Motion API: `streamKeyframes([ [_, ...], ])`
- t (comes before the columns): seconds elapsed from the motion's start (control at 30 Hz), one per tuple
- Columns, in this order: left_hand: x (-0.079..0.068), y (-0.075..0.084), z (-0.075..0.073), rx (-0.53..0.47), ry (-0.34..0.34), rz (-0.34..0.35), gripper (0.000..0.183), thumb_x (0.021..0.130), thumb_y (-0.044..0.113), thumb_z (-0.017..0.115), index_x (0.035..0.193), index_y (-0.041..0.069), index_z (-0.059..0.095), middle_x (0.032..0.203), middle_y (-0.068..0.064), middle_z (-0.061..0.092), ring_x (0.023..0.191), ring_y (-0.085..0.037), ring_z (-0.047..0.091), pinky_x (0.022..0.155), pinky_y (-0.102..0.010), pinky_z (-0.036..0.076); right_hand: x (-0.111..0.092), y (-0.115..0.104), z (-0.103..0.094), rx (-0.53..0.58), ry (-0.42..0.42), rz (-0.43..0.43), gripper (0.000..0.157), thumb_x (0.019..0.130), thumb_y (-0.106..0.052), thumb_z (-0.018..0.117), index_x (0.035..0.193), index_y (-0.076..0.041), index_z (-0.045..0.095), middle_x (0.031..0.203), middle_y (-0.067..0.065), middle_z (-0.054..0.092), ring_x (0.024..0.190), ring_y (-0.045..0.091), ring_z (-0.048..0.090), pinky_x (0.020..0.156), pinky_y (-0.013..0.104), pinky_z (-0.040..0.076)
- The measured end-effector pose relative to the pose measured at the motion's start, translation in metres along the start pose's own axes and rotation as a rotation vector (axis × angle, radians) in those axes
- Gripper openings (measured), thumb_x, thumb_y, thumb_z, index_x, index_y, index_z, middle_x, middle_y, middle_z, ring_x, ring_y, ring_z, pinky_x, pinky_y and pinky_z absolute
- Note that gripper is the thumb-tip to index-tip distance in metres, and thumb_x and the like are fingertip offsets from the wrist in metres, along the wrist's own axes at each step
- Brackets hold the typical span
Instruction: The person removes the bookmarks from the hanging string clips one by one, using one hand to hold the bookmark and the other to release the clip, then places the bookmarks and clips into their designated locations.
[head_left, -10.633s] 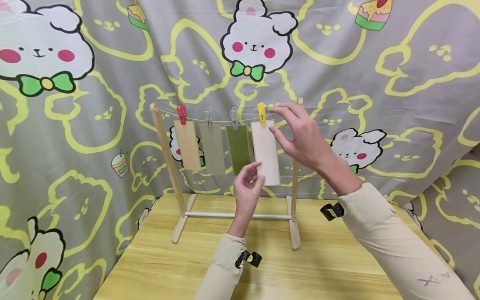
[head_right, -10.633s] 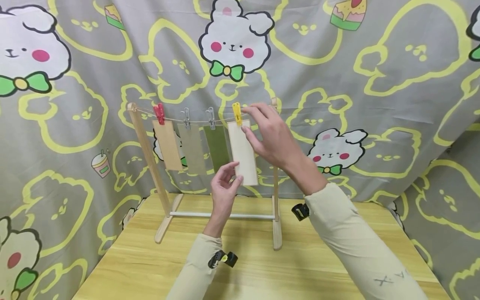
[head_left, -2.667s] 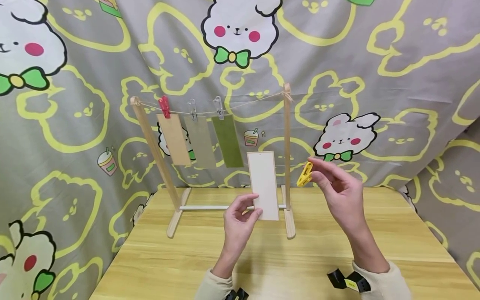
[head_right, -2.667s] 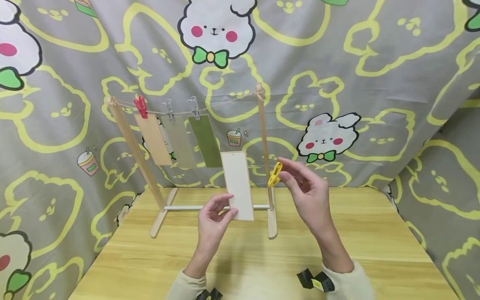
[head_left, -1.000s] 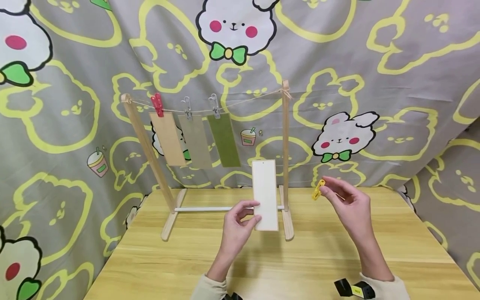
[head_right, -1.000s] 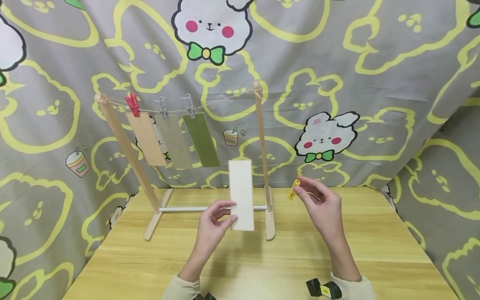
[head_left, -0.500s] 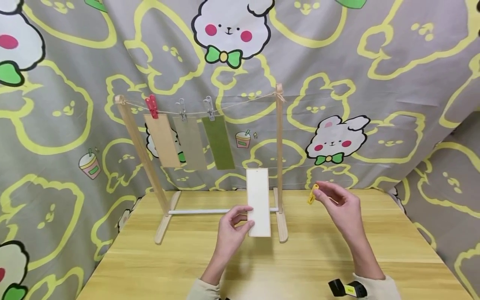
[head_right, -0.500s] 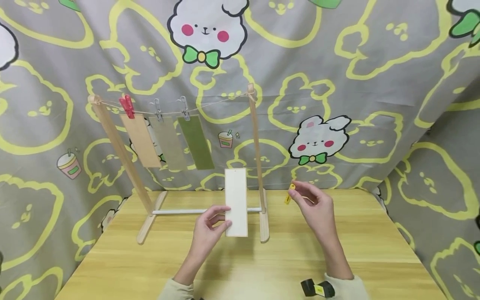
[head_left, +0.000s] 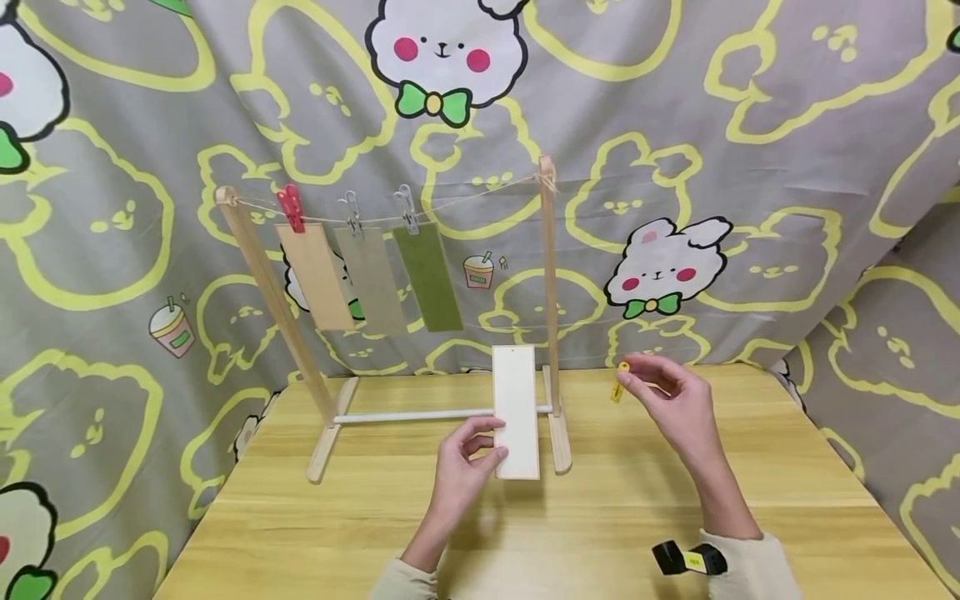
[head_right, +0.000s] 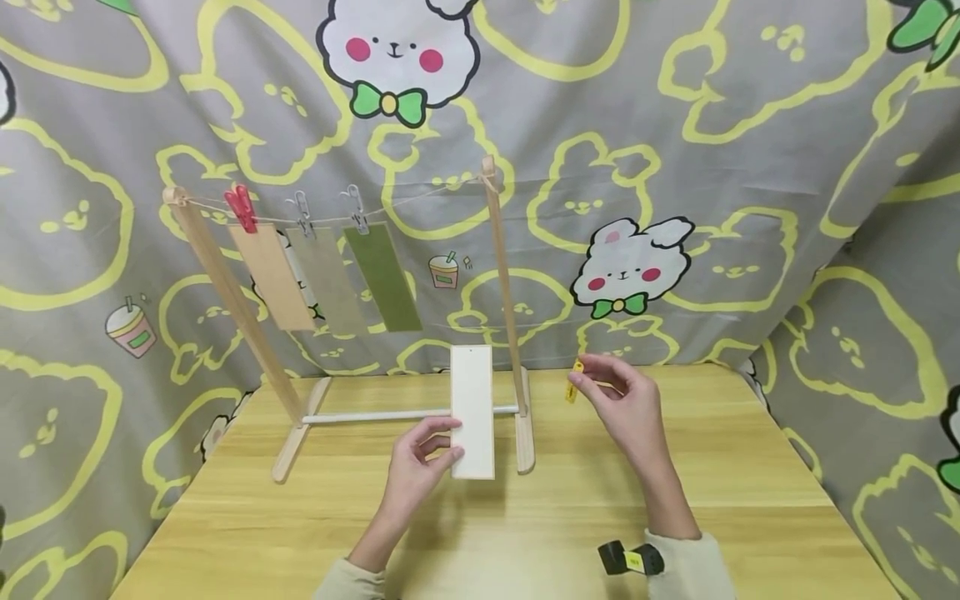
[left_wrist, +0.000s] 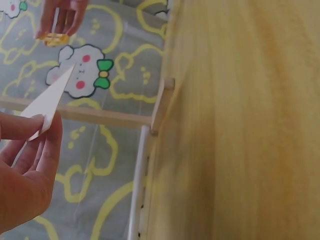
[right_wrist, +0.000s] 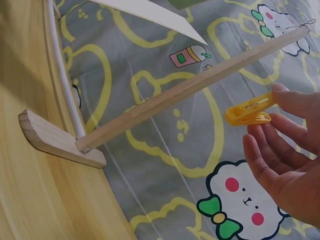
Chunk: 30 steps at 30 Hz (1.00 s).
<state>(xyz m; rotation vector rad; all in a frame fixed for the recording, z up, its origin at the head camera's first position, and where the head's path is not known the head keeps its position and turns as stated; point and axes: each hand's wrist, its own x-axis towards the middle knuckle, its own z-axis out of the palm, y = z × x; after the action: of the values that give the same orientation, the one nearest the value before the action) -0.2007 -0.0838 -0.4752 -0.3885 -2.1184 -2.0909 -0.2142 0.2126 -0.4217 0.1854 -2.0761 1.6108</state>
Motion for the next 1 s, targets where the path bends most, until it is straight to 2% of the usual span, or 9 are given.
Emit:
streamKeyframes([
  [0.2, -0.004, -0.004, -0.004, 0.007, 0.012, -0.035, 0.035, 0.082, -0.019, 0.072, 0.113, -0.004, 0.070, 0.117, -0.023, 0.067, 0.085, -0.013, 0.066, 0.076, -0.026, 0.061, 0.000, 0.002, 0.002, -0.024, -0.026, 0.021, 0.034, 0.093, -0.016, 0.078, 0.122, 0.001, 0.072, 0.117, 0.015, 0.070, 0.095, 0.004, 0.067, 0.083, 0.012, 0.055],
  [0.37, -0.009, -0.009, -0.005, -0.008, -0.002, -0.037, 0.035, 0.081, -0.020, 0.072, 0.113, -0.006, 0.069, 0.116, -0.025, 0.067, 0.084, -0.016, 0.066, 0.075, -0.025, 0.061, -0.004, 0.008, 0.001, -0.041, -0.046, 0.036, 0.034, 0.093, -0.018, 0.078, 0.121, 0.001, 0.072, 0.113, 0.018, 0.072, 0.094, 0.004, 0.067, 0.083, 0.012, 0.054],
  [0.67, -0.009, -0.017, -0.004, -0.013, -0.026, -0.047, 0.034, 0.082, -0.019, 0.072, 0.113, -0.005, 0.070, 0.115, -0.025, 0.067, 0.084, -0.018, 0.065, 0.073, -0.022, 0.060, -0.005, 0.016, -0.004, -0.102, -0.031, 0.064, 0.036, 0.091, -0.021, 0.081, 0.120, -0.003, 0.074, 0.103, 0.004, 0.074, 0.089, 0.004, 0.066, 0.073, 0.012, 0.053],
  [1.0, -0.012, -0.021, -0.005, -0.001, -0.033, -0.073, 0.034, 0.082, -0.020, 0.071, 0.113, -0.005, 0.070, 0.117, -0.024, 0.067, 0.084, -0.015, 0.068, 0.072, -0.020, 0.059, -0.005, 0.019, -0.001, -0.092, -0.062, 0.065, 0.034, 0.090, -0.019, 0.082, 0.118, -0.002, 0.074, 0.108, 0.009, 0.074, 0.090, 0.002, 0.067, 0.074, 0.012, 0.054],
])
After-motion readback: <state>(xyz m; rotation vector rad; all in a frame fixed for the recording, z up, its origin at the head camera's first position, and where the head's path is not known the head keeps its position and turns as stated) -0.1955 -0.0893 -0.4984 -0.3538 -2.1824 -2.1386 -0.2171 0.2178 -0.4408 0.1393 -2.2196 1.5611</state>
